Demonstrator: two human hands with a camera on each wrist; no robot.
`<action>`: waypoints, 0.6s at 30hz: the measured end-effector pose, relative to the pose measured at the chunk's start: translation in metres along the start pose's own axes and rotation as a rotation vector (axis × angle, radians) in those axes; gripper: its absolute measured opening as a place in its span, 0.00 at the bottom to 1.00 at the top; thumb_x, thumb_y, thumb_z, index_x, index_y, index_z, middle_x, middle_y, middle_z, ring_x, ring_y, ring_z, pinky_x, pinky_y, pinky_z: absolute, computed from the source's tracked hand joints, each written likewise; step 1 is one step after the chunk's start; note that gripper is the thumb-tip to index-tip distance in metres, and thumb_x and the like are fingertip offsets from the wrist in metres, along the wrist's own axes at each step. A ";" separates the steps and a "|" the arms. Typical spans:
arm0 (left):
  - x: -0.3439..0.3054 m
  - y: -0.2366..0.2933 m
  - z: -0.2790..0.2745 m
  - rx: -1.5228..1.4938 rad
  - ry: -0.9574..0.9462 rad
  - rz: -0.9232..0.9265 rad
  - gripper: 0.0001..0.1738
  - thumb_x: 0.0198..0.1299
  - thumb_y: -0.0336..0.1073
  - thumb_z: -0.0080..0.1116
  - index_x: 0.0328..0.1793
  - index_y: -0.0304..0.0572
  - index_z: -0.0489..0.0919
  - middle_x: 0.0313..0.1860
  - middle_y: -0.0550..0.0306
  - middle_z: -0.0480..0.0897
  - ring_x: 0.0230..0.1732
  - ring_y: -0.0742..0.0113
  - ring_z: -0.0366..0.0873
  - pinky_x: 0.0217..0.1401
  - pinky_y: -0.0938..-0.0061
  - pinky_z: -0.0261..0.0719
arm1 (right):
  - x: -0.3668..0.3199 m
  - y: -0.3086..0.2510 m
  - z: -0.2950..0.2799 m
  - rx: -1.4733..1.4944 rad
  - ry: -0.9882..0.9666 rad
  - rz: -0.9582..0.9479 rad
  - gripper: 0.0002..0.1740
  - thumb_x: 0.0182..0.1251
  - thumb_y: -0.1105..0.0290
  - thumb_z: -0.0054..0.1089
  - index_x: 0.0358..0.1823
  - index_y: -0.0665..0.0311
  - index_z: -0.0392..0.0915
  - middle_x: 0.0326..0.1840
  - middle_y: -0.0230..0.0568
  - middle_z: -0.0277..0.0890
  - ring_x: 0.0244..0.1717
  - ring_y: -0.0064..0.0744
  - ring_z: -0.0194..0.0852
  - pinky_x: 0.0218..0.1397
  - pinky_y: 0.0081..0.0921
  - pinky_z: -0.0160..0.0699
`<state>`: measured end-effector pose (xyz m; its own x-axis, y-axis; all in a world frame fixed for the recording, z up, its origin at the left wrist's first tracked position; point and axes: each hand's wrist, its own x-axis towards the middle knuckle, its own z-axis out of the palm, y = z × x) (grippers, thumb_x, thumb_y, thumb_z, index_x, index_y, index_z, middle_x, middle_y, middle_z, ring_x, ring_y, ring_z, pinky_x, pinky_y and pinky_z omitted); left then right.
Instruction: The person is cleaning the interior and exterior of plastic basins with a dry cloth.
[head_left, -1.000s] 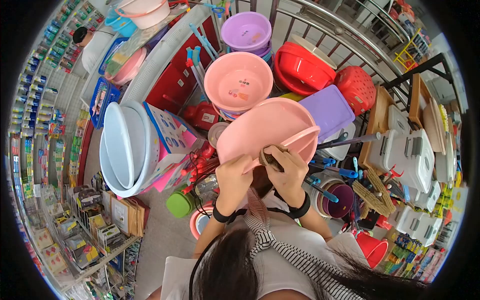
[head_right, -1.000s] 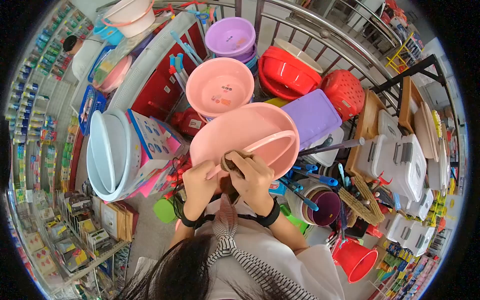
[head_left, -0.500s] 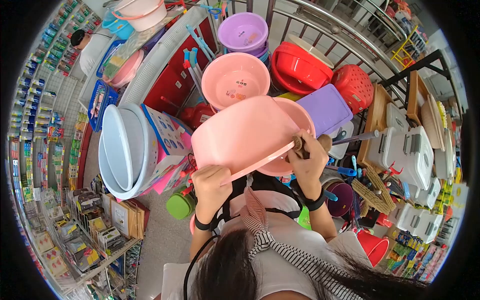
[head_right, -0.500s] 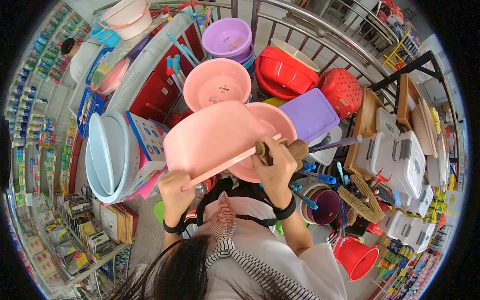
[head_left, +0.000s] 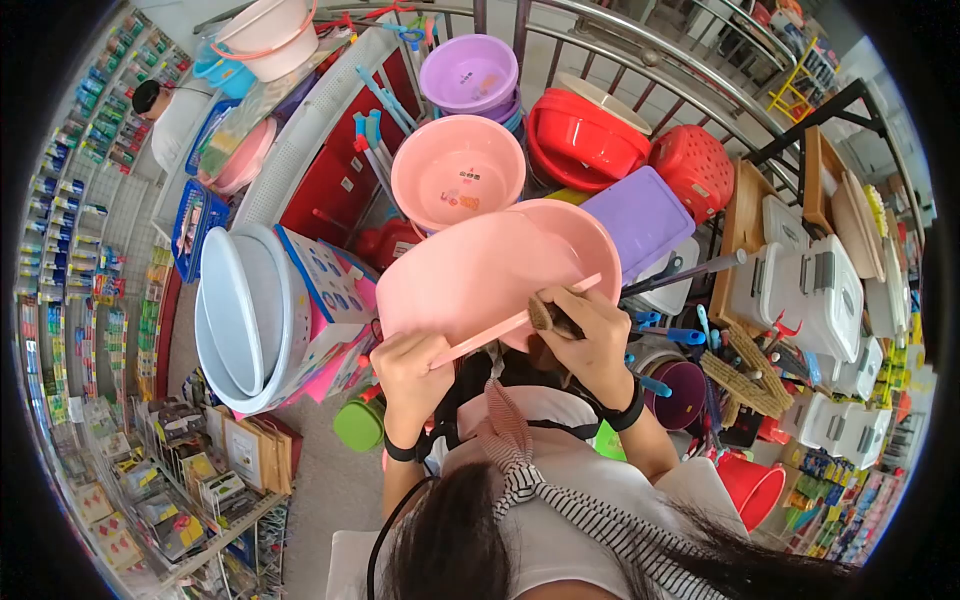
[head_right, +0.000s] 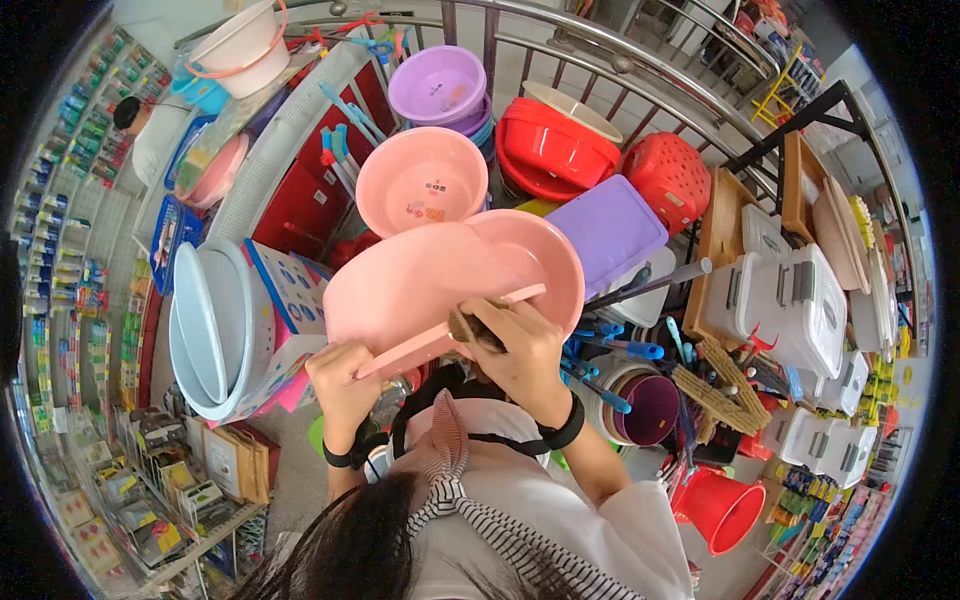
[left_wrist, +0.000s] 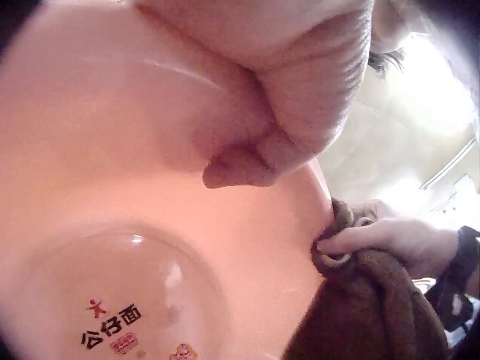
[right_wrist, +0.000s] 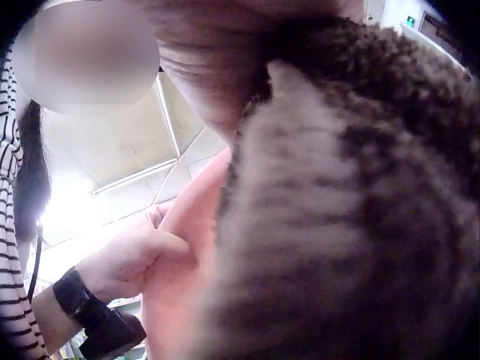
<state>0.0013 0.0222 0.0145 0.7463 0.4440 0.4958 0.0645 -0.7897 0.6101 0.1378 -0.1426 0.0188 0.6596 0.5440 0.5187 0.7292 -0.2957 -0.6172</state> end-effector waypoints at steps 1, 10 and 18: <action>0.001 0.000 -0.002 0.025 -0.001 0.028 0.12 0.32 0.20 0.56 0.15 0.39 0.63 0.12 0.53 0.62 0.13 0.54 0.63 0.18 0.67 0.59 | -0.001 0.003 -0.001 0.016 -0.014 0.020 0.15 0.43 0.75 0.70 0.37 0.59 0.82 0.29 0.37 0.80 0.27 0.36 0.76 0.29 0.27 0.75; -0.004 0.001 -0.006 0.018 -0.026 -0.001 0.12 0.29 0.21 0.56 0.16 0.38 0.63 0.13 0.51 0.62 0.14 0.54 0.63 0.18 0.67 0.58 | 0.000 0.012 -0.005 -0.112 0.101 0.176 0.19 0.40 0.78 0.70 0.39 0.60 0.81 0.28 0.42 0.77 0.24 0.39 0.73 0.29 0.30 0.74; 0.000 0.003 0.001 0.015 -0.005 0.003 0.12 0.29 0.21 0.54 0.15 0.40 0.61 0.12 0.51 0.61 0.14 0.53 0.61 0.19 0.67 0.56 | -0.003 -0.014 0.001 0.024 0.044 0.049 0.19 0.41 0.78 0.70 0.39 0.61 0.82 0.32 0.42 0.79 0.26 0.39 0.76 0.31 0.29 0.76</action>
<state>0.0017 0.0196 0.0158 0.7497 0.4394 0.4948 0.0717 -0.7972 0.5994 0.1250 -0.1393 0.0247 0.7025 0.4940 0.5124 0.6913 -0.3022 -0.6564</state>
